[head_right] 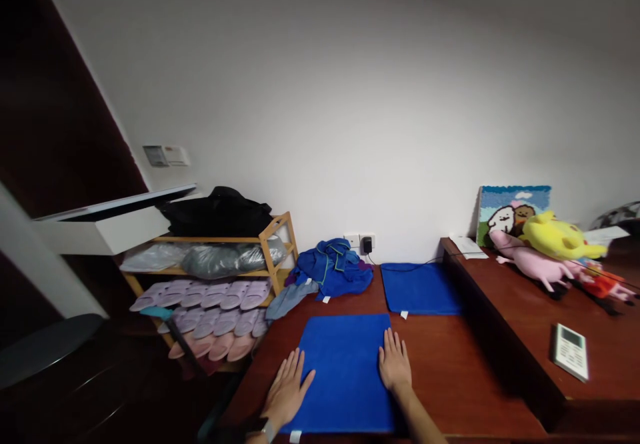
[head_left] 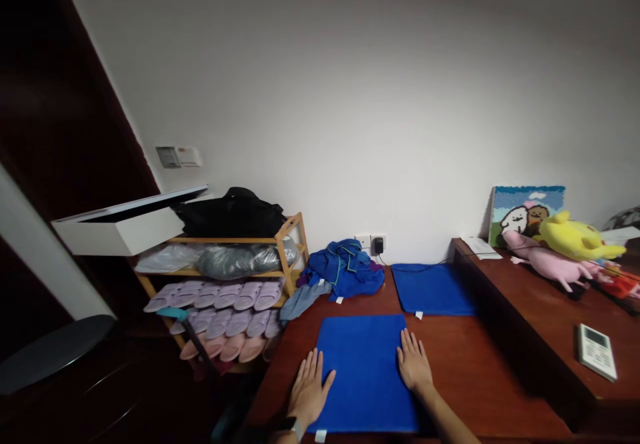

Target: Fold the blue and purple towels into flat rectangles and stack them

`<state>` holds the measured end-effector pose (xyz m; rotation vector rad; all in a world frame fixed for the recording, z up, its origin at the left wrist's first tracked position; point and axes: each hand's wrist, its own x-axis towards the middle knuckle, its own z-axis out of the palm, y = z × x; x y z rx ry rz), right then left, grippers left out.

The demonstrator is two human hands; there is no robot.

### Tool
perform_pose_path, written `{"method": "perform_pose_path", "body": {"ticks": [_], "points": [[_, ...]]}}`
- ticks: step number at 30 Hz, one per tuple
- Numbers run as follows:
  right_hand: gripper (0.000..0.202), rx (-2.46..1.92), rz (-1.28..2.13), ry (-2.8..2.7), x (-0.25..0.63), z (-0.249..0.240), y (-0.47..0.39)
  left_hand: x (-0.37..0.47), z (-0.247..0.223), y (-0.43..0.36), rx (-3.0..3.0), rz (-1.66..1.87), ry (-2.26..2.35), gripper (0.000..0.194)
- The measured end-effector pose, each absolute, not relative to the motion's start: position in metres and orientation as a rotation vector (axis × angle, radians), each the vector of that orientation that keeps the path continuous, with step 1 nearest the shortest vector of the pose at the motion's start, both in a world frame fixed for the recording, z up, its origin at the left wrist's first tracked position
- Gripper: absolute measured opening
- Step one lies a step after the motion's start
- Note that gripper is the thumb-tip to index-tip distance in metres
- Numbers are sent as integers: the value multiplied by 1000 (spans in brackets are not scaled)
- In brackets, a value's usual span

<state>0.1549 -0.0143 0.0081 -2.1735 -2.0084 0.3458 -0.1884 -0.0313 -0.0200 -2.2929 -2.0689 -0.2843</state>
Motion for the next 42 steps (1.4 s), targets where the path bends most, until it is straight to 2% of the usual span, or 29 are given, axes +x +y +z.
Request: {"method": "perform_pose_path", "body": {"ticks": [3,8,13,16,22,25,38,42], "points": [[67,-2177,336,-2029,154,0,-12,-158,-19,-26,-2250,-460,-1932,73],[66,-2193,325,-2076,157,2,-13,-37,0,-13,-2639,-552,-1568,64],[65,-2154,311,-2119,160,2,-13,33,-1,5,-2762,-478,-1672,62],[66,-2175,313,-2084,159,0,-12,5,-10,14,-2686,-417,-1796,65],[67,-2192,344,-2054,158,3,-11,-129,-13,17,-2344,-275,-2112,72],[66,-2199,358,-2046,158,3,-12,-170,-13,14,-2277,-269,-2159,72],[67,-2190,371,-2030,159,6,45,-185,-38,21,-2247,-425,-2083,72],[67,-2201,328,-2020,154,0,57,-178,-32,22,-2204,-395,-2066,71]]}}
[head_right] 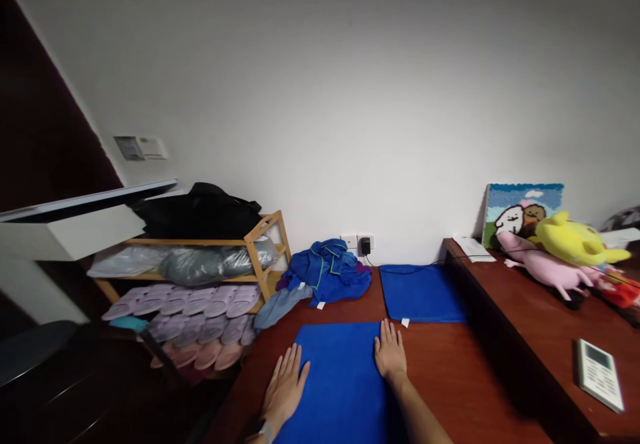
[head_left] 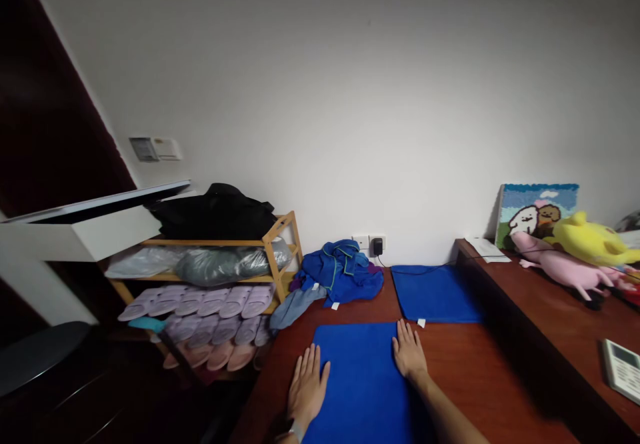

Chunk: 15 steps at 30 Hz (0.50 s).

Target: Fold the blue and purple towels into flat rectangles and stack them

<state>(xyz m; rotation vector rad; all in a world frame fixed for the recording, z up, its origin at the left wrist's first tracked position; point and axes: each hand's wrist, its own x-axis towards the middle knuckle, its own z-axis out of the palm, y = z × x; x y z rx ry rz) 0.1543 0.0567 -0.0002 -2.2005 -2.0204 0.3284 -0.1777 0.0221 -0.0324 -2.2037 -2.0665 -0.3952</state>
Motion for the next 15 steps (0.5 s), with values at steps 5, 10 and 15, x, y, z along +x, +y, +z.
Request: {"method": "perform_pose_path", "body": {"ticks": [5,10,15], "points": [[67,-2211,305,-2032,156,-6,54,-77,-14,29,-2351,-561,-1842,61],[62,-2124,255,-2164,161,-12,54,30,-17,48,-2741,-594,-1685,62],[66,-2196,265,-2079,161,-15,55,-24,-20,70,-2721,-450,-1791,65]]}}
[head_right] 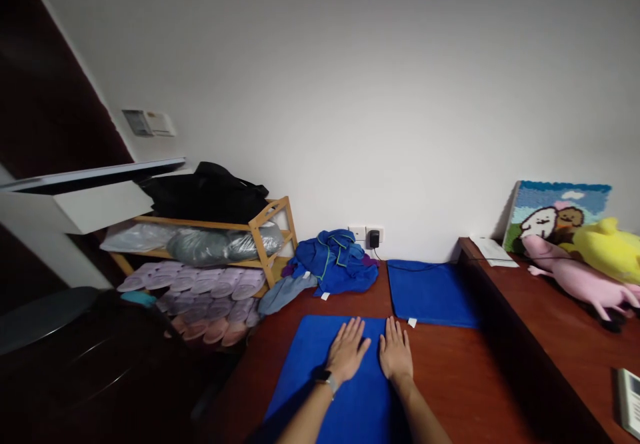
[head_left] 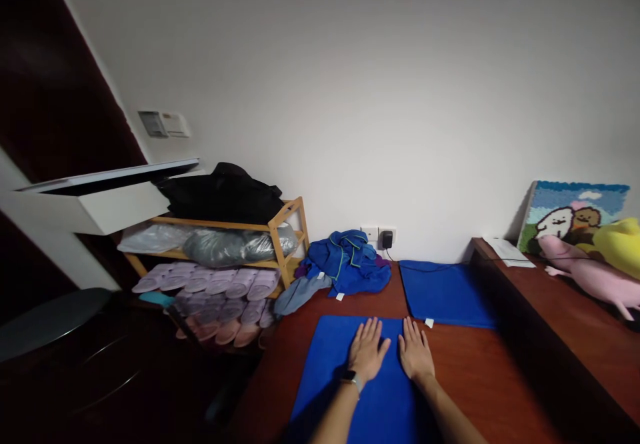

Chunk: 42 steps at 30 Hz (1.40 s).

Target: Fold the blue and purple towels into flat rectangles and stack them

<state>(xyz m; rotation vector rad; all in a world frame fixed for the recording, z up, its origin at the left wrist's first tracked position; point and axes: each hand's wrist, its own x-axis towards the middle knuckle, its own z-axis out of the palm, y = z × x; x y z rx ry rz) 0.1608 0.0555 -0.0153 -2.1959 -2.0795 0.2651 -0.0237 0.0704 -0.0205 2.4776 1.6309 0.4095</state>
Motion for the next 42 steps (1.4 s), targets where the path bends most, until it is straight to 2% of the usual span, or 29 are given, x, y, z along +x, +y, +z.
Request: {"method": "perform_pose_path", "body": {"ticks": [4,7,18,21,24,27,30,34,38,42], "points": [[67,-2215,248,-2082,158,-12,56,-127,-18,77,2347,341,1941,71],[67,-2245,249,-2082,156,-8,57,-170,-17,75,2288,362,2070,73],[69,-2219,290,-2043,150,-13,11,-171,2,77,2226,373,2086,72],[68,-2225,309,-2065,149,-12,7,-152,13,75,2234,456,2105,71],[67,-2214,301,-2051,150,-10,8,-93,19,55,2392,614,1949,66],[65,-2186,285,-2070,152,-10,8,-23,9,22,2592,572,1551,62],[64,-2163,281,-2103,153,-10,6,2,-7,-7,2591,514,1489,61],[66,-2194,282,-2057,151,-9,6,-59,-19,-19,2527,417,1637,64],[67,-2225,303,-2052,148,0,9,-150,-21,-20,2342,360,2036,70],[67,-2236,365,-2029,147,12,-1,-193,-18,-25,2258,322,2153,74]]}}
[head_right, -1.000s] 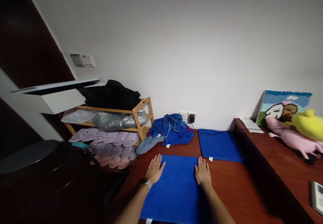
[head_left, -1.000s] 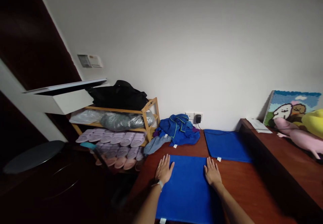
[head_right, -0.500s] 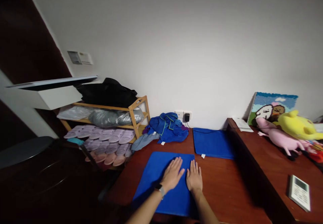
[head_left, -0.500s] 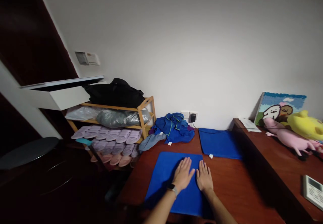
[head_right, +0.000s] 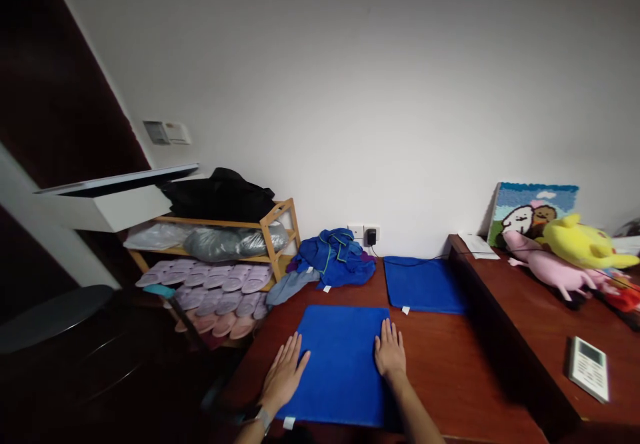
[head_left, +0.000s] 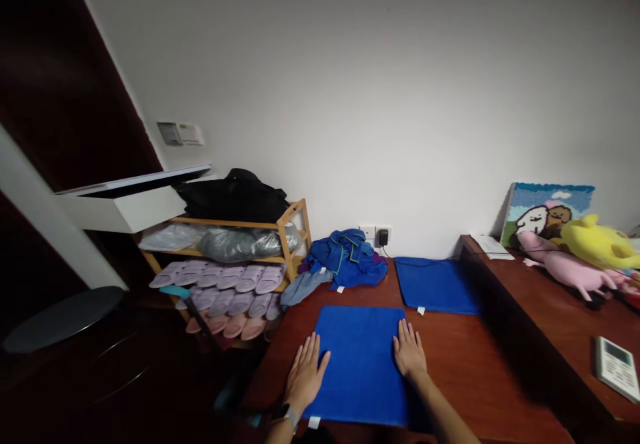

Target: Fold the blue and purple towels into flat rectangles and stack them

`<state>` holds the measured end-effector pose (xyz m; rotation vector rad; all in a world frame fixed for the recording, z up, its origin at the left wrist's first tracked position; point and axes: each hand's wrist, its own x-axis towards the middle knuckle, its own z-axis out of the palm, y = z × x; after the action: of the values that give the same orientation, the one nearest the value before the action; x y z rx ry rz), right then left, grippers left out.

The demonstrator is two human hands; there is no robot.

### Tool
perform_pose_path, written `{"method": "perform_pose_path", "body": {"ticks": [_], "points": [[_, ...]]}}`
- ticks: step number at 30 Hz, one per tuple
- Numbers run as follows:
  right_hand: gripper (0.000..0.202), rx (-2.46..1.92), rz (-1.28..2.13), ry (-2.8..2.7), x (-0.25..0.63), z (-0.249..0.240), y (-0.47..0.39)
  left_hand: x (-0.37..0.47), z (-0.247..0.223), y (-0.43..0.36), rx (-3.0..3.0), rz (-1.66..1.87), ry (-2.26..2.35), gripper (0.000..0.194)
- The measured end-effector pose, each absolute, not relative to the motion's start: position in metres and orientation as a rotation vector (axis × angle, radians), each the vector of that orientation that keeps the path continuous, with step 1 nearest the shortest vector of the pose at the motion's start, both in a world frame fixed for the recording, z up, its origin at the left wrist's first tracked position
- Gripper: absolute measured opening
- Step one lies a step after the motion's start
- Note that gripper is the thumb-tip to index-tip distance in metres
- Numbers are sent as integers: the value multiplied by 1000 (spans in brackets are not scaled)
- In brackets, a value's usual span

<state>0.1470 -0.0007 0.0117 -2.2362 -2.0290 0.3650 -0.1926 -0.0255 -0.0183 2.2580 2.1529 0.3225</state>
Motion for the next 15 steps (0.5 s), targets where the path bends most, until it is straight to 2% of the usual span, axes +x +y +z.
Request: {"method": "perform_pose_path", "body": {"ticks": [3,6,12,15], "points": [[67,-2147,335,-2028,148,8,-29,-188,-11,-28,2268,346,2138,78],[67,-2070,287,-2027,147,-7,-66,-150,-3,-34,2334,445,2087,75],[67,-2067,332,-2075,147,-14,-96,-18,-1,-62,2632,477,1418,60],[66,-2074,367,-2095,148,-6,-93,-11,-3,-65,2616,447,1403,59]]}}
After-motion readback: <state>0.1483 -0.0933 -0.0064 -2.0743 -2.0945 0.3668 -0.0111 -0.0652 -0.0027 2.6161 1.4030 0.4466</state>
